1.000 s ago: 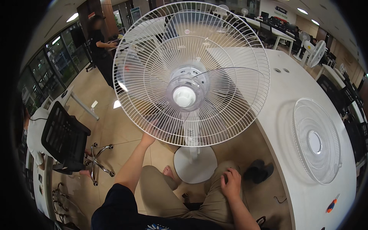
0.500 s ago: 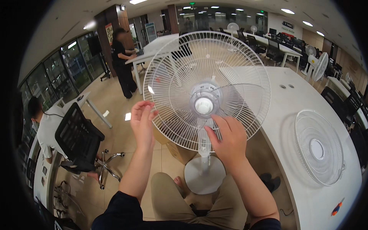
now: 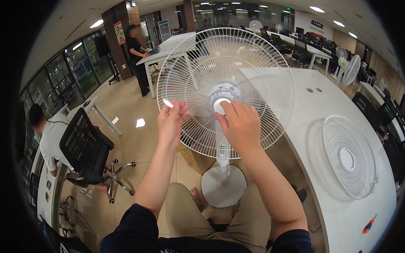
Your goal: Assemble a floor fan by attaching the front and rear guards and the blade.
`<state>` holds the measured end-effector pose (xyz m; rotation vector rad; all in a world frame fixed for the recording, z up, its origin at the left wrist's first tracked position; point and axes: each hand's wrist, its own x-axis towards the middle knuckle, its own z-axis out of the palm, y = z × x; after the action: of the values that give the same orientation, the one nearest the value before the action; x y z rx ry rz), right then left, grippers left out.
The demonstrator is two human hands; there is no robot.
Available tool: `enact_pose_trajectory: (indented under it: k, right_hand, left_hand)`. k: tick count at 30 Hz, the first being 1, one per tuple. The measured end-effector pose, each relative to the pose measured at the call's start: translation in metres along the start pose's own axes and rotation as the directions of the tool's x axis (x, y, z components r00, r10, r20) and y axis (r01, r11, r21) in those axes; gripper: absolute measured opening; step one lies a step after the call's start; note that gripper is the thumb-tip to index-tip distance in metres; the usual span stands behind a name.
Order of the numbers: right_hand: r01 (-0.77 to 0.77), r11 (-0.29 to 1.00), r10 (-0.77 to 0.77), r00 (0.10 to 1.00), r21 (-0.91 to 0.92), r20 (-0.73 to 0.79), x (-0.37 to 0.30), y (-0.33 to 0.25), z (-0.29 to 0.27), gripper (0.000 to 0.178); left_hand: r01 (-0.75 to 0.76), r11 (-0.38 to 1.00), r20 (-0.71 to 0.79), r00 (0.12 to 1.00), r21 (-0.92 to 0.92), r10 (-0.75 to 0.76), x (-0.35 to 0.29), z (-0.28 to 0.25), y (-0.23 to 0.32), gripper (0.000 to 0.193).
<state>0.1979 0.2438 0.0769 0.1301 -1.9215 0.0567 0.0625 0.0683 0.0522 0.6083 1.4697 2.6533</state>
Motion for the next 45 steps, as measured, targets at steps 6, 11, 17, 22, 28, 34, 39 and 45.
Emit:
enact_pose_trajectory:
  k: [6,11,17,22,28,34,39,45]
  right_hand:
    - [-0.007,1.000,0.007,0.999,0.012,-0.045,-0.007,0.005,0.002,0.033]
    - [0.003,0.999,-0.001,0.999,0.040,-0.049,-0.008,0.004,0.006,0.033]
    - [-0.028,0.999,0.029,0.999,0.018,-0.046,-0.011,0.004,0.010,0.035]
    - [-0.029,0.999,0.031,0.996,0.023,-0.082,-0.008,0.003,0.011,0.036]
    - [-0.035,0.999,0.037,0.997,0.031,-0.065,-0.008,0.003,0.010,0.035]
    - [-0.038,0.998,0.041,0.996,0.042,-0.074,-0.013,0.005,0.013,0.034]
    - [-0.053,0.997,0.057,0.995,0.055,-0.080,-0.014,0.005,0.012,0.033]
    - [-0.051,0.997,0.054,0.996,0.049,-0.065,-0.012,0.005,0.012,0.033]
  left_hand:
    - [0.632,0.765,0.272,0.721,0.120,-0.638,-0.090,-0.042,-0.054,0.020]
    - [0.569,0.716,0.389,0.602,0.405,-0.698,-0.121,-0.032,-0.031,0.017]
    - [-0.399,0.654,0.224,0.914,0.643,0.338,-0.054,-0.010,0.002,0.024]
    - [-0.554,0.179,0.460,0.800,0.813,0.386,-0.058,0.004,-0.013,0.072]
    - [-0.503,0.215,0.454,0.858,0.837,0.240,-0.109,0.011,-0.039,0.053]
    - [-0.491,0.473,0.450,0.869,0.732,0.204,-0.113,0.008,-0.021,0.010]
    - [-0.670,0.104,0.506,0.644,0.735,0.574,-0.070,0.008,0.002,0.038]
    - [-0.617,-0.116,0.590,0.656,0.779,0.471,-0.045,0.018,-0.006,0.071]
